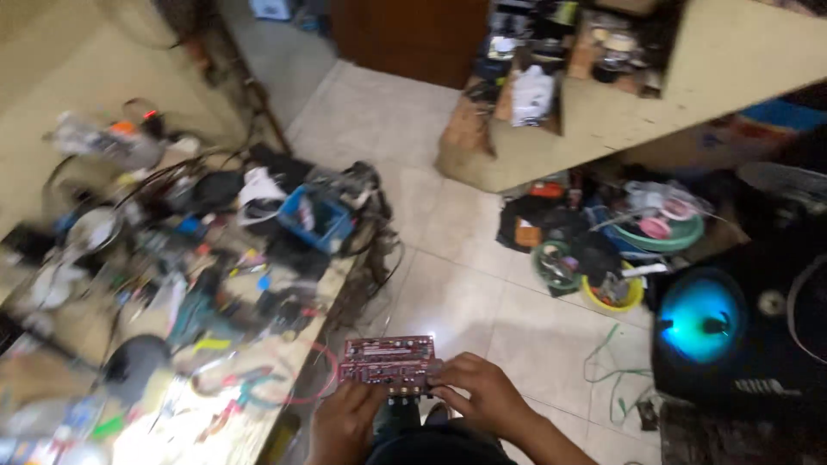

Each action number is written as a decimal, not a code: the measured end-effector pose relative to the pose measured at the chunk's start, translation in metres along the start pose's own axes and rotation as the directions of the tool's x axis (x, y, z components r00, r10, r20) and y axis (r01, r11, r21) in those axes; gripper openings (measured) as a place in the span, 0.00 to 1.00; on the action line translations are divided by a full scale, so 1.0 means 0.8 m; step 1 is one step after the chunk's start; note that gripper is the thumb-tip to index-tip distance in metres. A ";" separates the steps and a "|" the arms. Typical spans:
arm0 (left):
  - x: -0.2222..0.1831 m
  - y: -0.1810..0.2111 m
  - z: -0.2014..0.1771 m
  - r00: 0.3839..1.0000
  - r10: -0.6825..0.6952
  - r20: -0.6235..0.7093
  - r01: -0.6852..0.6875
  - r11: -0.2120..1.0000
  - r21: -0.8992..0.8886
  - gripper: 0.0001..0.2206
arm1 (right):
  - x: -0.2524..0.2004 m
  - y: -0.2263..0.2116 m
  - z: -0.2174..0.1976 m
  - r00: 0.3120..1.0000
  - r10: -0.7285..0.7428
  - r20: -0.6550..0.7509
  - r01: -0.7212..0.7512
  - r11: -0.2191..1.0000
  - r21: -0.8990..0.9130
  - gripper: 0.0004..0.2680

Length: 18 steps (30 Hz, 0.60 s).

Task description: Assembling and wiring the front panel of an electronic audio device on a workbench

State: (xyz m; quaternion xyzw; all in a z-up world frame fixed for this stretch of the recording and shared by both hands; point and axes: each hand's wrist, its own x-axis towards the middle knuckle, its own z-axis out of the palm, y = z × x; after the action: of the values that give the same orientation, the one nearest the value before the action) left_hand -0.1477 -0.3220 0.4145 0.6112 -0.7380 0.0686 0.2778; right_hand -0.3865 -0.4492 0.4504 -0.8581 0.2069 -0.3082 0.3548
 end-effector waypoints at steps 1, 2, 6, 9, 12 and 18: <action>0.015 -0.003 0.024 1.000 0.025 0.003 -0.025 1.000 -0.016 0.11 | -0.013 0.008 -0.011 1.000 0.014 -0.021 -0.015 1.000 -0.015 0.05; 0.030 -0.007 0.048 0.994 0.096 0.045 -0.090 0.988 -0.123 0.16 | -0.024 0.017 -0.021 0.994 0.079 -0.073 -0.085 0.993 -0.079 0.05; 0.129 0.014 0.096 0.965 0.233 0.123 -0.174 0.915 -0.365 0.08 | -0.059 0.045 -0.069 0.926 0.347 -0.147 -0.369 0.913 -0.171 0.10; 0.203 0.021 0.127 0.929 0.330 0.170 -0.223 0.862 -0.454 0.29 | -0.063 0.077 -0.109 0.856 0.471 -0.213 -0.505 0.849 -0.155 0.12; 0.278 0.011 0.177 0.901 0.418 0.117 -0.311 0.810 -0.498 0.12 | -0.039 0.127 -0.148 0.824 0.491 -0.282 -0.542 0.829 -0.140 0.08; 0.442 -0.039 0.245 0.878 0.477 0.026 -0.377 0.726 -0.576 0.15 | 0.043 0.248 -0.213 0.788 0.471 -0.396 -0.582 0.779 -0.232 0.06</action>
State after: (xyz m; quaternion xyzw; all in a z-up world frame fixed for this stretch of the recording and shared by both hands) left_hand -0.2169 -0.7219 0.4176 0.3203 -0.8675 -0.1391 0.3543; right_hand -0.5038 -0.6829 0.4126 -0.7512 0.5458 -0.2875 0.2347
